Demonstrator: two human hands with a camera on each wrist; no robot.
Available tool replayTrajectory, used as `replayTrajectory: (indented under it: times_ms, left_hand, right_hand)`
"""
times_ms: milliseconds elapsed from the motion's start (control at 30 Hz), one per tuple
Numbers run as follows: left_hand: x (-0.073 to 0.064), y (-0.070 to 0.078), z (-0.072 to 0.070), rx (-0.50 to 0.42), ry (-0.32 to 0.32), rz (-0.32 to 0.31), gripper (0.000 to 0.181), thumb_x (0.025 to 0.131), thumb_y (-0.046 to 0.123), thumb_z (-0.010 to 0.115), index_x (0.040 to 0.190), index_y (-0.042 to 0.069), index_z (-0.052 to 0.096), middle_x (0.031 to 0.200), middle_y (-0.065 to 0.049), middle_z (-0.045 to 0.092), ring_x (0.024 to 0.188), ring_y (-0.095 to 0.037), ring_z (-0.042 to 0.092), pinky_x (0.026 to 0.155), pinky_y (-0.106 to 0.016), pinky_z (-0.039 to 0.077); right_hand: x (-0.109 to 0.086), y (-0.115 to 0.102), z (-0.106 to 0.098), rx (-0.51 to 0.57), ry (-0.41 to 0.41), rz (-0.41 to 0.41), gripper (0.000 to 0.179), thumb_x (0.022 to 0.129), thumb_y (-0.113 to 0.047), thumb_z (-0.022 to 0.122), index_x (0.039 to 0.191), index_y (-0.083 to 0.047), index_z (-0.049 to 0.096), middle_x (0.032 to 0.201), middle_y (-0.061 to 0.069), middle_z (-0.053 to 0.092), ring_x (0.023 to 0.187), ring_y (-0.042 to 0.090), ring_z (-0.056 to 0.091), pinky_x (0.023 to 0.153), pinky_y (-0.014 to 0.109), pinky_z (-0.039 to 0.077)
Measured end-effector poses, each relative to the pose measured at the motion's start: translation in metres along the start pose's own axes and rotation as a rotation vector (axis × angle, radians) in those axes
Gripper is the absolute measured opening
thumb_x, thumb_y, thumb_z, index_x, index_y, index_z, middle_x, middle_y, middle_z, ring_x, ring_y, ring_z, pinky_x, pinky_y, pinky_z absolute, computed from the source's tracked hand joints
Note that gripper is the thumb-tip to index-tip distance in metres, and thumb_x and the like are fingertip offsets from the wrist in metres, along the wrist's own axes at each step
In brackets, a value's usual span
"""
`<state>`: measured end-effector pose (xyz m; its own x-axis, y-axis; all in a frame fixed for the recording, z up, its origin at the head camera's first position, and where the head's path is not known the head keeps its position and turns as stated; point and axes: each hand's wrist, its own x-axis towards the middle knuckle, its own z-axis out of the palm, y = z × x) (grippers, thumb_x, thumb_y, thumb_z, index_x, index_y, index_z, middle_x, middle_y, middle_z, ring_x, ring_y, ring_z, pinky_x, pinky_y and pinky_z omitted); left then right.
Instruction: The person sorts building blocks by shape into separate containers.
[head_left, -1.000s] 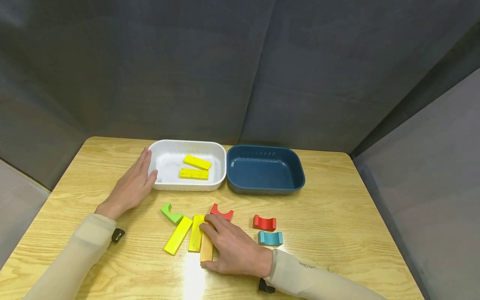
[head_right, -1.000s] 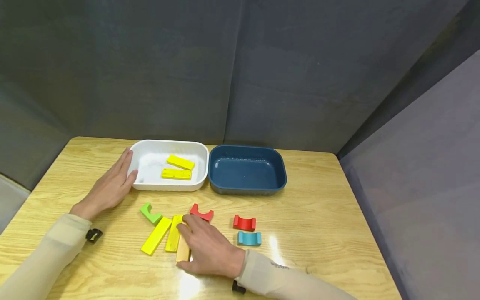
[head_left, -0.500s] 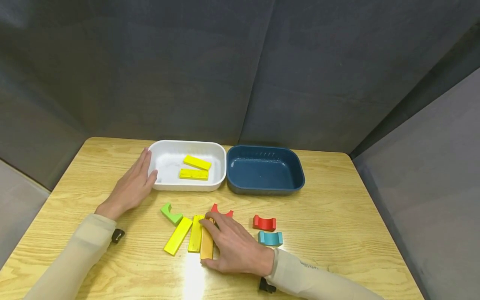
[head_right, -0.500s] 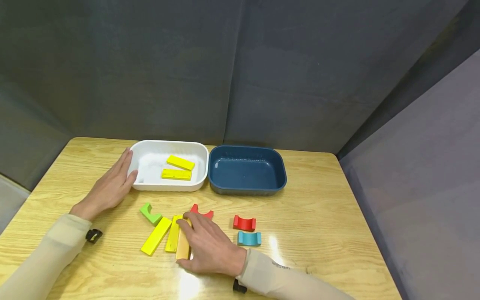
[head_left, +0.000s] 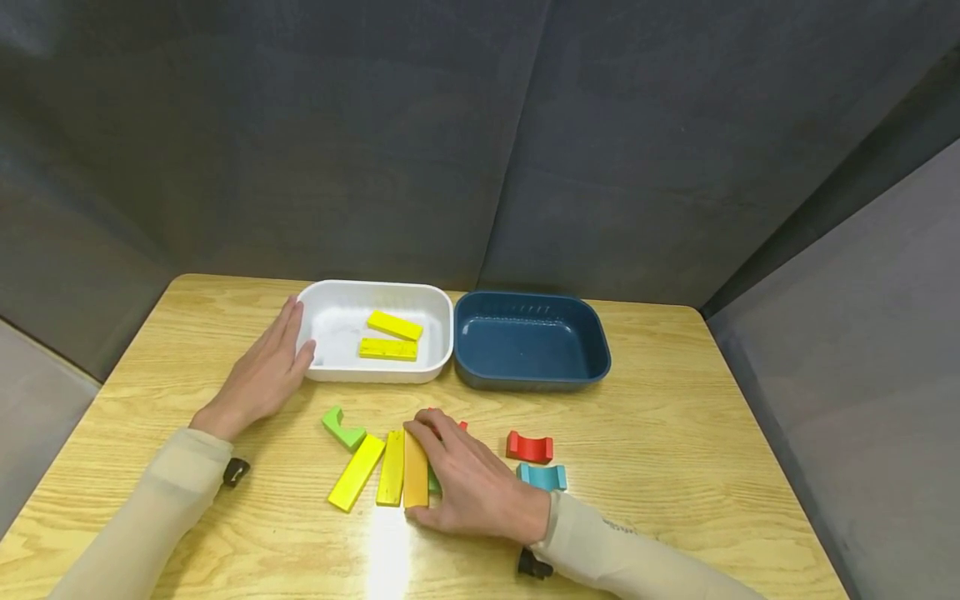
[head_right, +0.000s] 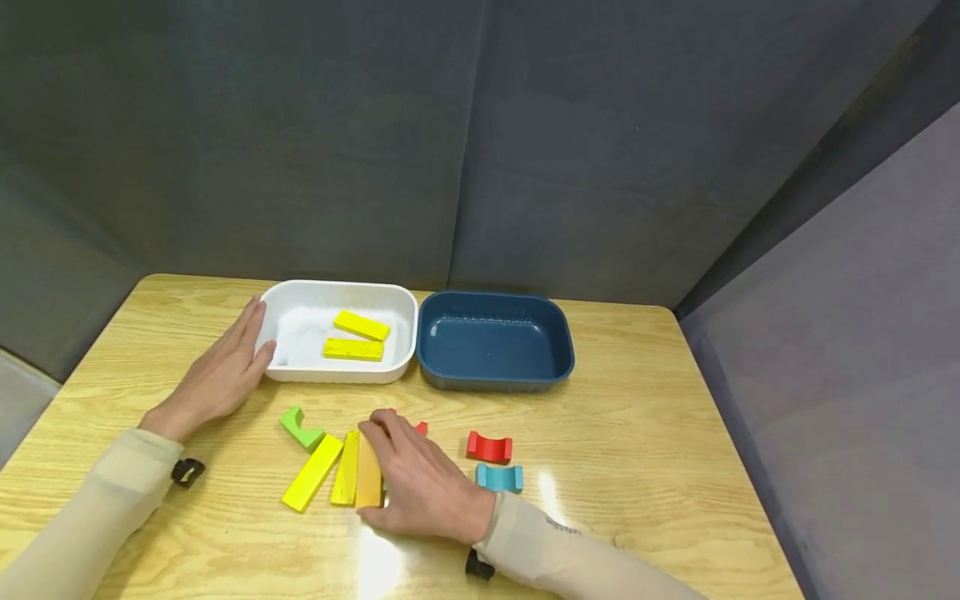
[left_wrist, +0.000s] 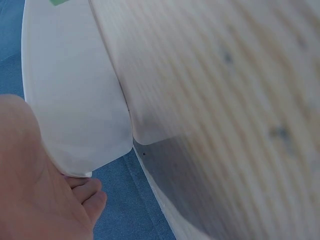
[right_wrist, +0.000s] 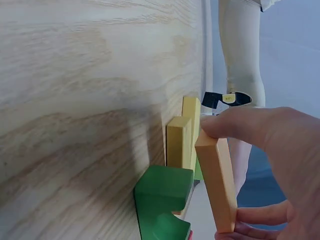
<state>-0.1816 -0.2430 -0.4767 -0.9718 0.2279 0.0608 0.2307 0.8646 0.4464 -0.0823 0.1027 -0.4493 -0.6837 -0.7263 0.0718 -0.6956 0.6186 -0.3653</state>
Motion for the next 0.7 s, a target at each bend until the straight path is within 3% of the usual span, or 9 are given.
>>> replayTrajectory:
  times_ms: [333,500,700]
  left_hand:
    - [0.001,-0.001,0.0,-0.003,0.004,0.006,0.075,0.116,0.044,0.026,0.171,0.001,-0.004,0.179,-0.012,-0.014,0.164,-0.045,0.007,0.13,-0.063,0.018]
    - [0.0,-0.001,0.0,-0.005,0.001,0.002,0.075,0.116,0.044,0.027,0.171,0.001,-0.004,0.179,-0.012,-0.014,0.164,-0.045,0.007,0.13,-0.064,0.018]
    - [0.0,0.0,0.0,-0.006,-0.004,-0.004,0.076,0.116,0.044,0.027,0.171,0.002,-0.004,0.179,-0.011,-0.015,0.164,-0.044,0.006,0.13,-0.064,0.018]
  right_hand:
    - [0.008,0.007,-0.012,0.123,0.035,0.02,0.096,0.08,-0.042,0.092,0.156,-0.009,0.043,0.152,0.002,0.042,0.126,0.017,0.054,0.112,0.033,0.053]
    - [0.014,0.012,-0.021,0.139,0.071,0.011,0.098,0.078,-0.041,0.095,0.155,-0.008,0.044,0.153,0.003,0.043,0.128,0.019,0.053,0.113,0.035,0.052]
    - [0.024,0.018,-0.034,0.142,0.096,0.006,0.099,0.078,-0.042,0.096,0.155,-0.006,0.045,0.151,0.004,0.044,0.126,0.019,0.052,0.106,0.032,0.056]
